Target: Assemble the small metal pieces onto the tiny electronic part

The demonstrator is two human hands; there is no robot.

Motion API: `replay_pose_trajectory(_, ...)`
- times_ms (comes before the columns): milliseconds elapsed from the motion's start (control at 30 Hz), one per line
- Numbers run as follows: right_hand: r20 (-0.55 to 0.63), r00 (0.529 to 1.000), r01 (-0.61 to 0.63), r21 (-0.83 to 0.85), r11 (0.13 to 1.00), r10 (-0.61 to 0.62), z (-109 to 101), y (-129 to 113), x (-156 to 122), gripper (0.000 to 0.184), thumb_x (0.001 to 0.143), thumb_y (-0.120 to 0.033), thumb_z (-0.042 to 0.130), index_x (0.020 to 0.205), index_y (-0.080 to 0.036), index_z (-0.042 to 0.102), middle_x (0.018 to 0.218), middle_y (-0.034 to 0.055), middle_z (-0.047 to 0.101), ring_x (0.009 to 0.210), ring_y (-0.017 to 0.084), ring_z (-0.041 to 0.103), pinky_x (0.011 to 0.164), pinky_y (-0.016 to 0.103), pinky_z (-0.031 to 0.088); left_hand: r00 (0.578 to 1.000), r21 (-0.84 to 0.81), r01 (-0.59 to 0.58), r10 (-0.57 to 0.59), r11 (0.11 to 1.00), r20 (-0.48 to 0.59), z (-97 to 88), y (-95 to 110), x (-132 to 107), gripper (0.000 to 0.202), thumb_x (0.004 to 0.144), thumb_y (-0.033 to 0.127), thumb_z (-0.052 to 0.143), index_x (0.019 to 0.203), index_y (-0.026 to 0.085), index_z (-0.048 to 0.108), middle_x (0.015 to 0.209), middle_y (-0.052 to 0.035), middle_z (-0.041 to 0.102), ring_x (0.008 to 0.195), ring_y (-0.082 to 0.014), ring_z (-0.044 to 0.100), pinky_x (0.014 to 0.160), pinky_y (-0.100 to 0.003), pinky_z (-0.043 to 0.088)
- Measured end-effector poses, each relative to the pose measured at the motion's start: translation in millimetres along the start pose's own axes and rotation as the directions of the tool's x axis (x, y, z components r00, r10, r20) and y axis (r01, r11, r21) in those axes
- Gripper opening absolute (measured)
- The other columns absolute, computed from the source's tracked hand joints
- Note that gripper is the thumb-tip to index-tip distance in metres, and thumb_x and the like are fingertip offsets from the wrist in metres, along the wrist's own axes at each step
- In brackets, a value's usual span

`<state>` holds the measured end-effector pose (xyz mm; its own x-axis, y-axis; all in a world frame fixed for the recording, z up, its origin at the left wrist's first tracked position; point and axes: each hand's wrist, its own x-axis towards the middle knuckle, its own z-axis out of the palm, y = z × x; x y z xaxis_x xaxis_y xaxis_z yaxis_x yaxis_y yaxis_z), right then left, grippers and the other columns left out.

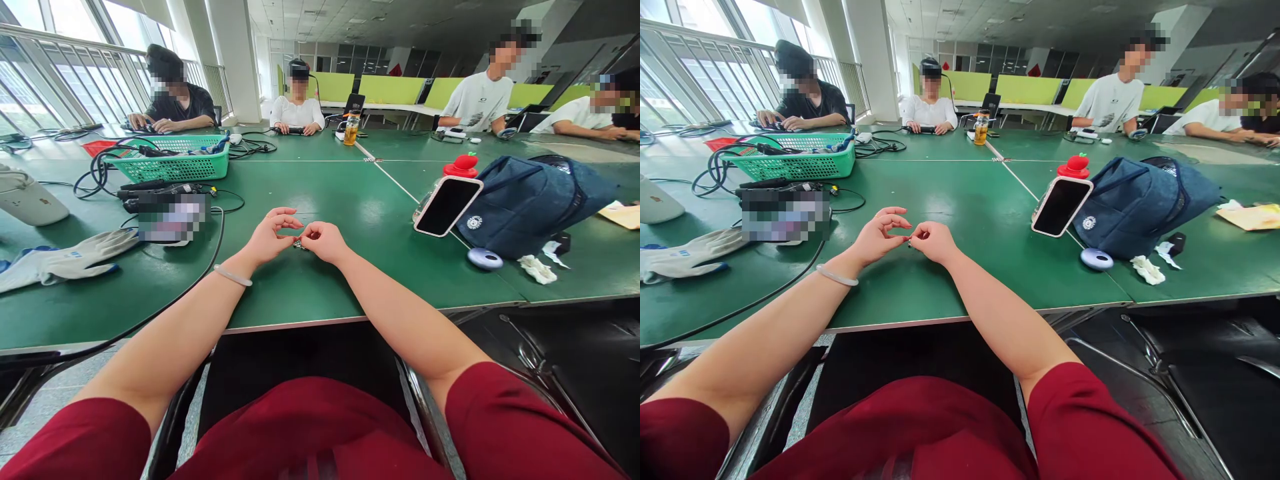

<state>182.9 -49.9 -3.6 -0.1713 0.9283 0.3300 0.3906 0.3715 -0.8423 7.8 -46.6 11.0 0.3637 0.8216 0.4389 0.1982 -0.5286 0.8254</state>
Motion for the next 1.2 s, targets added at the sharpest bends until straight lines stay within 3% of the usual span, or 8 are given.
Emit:
replay_pose_trajectory(233, -0.001, 0.999, -0.034, 0.023, 0.999, 0.034, -4.5, 4.1, 3.5, 0.022, 0.068, -0.029, 0.057, 0.074, -0.015, 0.073, 0.055, -0.0015, 0.059, 0.051, 0.008, 0.044, 0.052, 0.022, 0.035, 1.0, -0.109, 0.016, -0.018, 0.994, -0.024, -2.0, 0.8, 1.5, 0.03, 0.062, 0.014, 0.071, 0.091, 0.015, 0.065, 0.129, -0.0116, 0.042, 0.095, -0.0174, 0.06, 0.078, -0.033, 0.057)
replay_pose_trajectory(500, 0.061, 0.995, -0.081, 0.144, 0.986, 0.073, -5.0, 5.7, 4.1, 0.031, 0.073, -0.029, 0.056, 0.093, -0.014, 0.075, 0.056, -0.0015, 0.06, 0.048, 0.007, 0.038, 0.05, 0.023, 0.031, 0.999, -0.057, 0.017, -0.019, 0.998, -0.033, -2.5, -2.3, 2.2, 0.029, 0.061, 0.012, 0.068, 0.089, 0.015, 0.066, 0.124, -0.0113, 0.046, 0.091, -0.0165, 0.061, 0.074, -0.031, 0.055)
replay_pose_trajectory(733, 0.061, 0.998, -0.039, 0.246, 0.968, 0.025, -13.4, -4.7, 3.5, 0.031, 0.064, -0.045, 0.072, 0.068, -0.015, 0.067, 0.061, -0.0004, 0.06, 0.057, 0.009, 0.047, 0.056, 0.024, 0.038, 0.996, -0.083, 0.057, -0.062, 0.995, -0.059, -2.3, -4.6, 3.8, 0.029, 0.059, 0.013, 0.068, 0.088, 0.016, 0.067, 0.121, -0.0092, 0.048, 0.082, -0.0121, 0.06, 0.084, -0.034, 0.051)
replay_pose_trajectory(933, -0.029, 0.999, 0.049, 0.281, 0.958, -0.043, -53.9, -24.4, -24.6, 0.029, 0.065, -0.044, 0.073, 0.068, -0.017, 0.062, 0.064, -0.0008, 0.057, 0.06, 0.01, 0.047, 0.057, 0.025, 0.038, 0.993, -0.177, 0.094, -0.104, 0.98, -0.052, -2.8, -2.4, 3.4, 0.026, 0.062, 0.014, 0.063, 0.088, 0.017, 0.066, 0.109, -0.0049, 0.054, 0.074, -0.0083, 0.055, 0.081, -0.03, 0.047)
replay_pose_trajectory(1033, -0.053, 0.998, 0.04, 0.142, 0.989, -0.033, -84.4, -20.0, -61.0, 0.024, 0.07, -0.041, 0.07, 0.068, -0.019, 0.063, 0.068, 0.0012, 0.06, 0.064, 0.012, 0.053, 0.061, 0.027, 0.043, 0.989, -0.213, 0.127, -0.139, 0.969, -0.045, -2.4, -1.4, 3.0, 0.028, 0.062, 0.013, 0.062, 0.089, 0.018, 0.065, 0.103, -0.0043, 0.058, 0.075, -0.0097, 0.054, 0.077, -0.028, 0.045)
replay_pose_trajectory(1200, -0.215, 0.976, -0.054, -0.082, 0.995, 0.035, -146.3, -0.3, -131.7, 0.023, 0.07, -0.046, 0.069, 0.069, -0.023, 0.063, 0.073, 0.0049, 0.064, 0.068, 0.018, 0.059, 0.065, 0.032, 0.049, 0.987, -0.221, 0.136, -0.151, 0.966, -0.053, -1.4, 0.4, 2.9, 0.027, 0.059, 0.015, 0.062, 0.086, 0.018, 0.065, 0.101, -0.004, 0.058, 0.074, -0.0101, 0.053, 0.074, -0.028, 0.043)
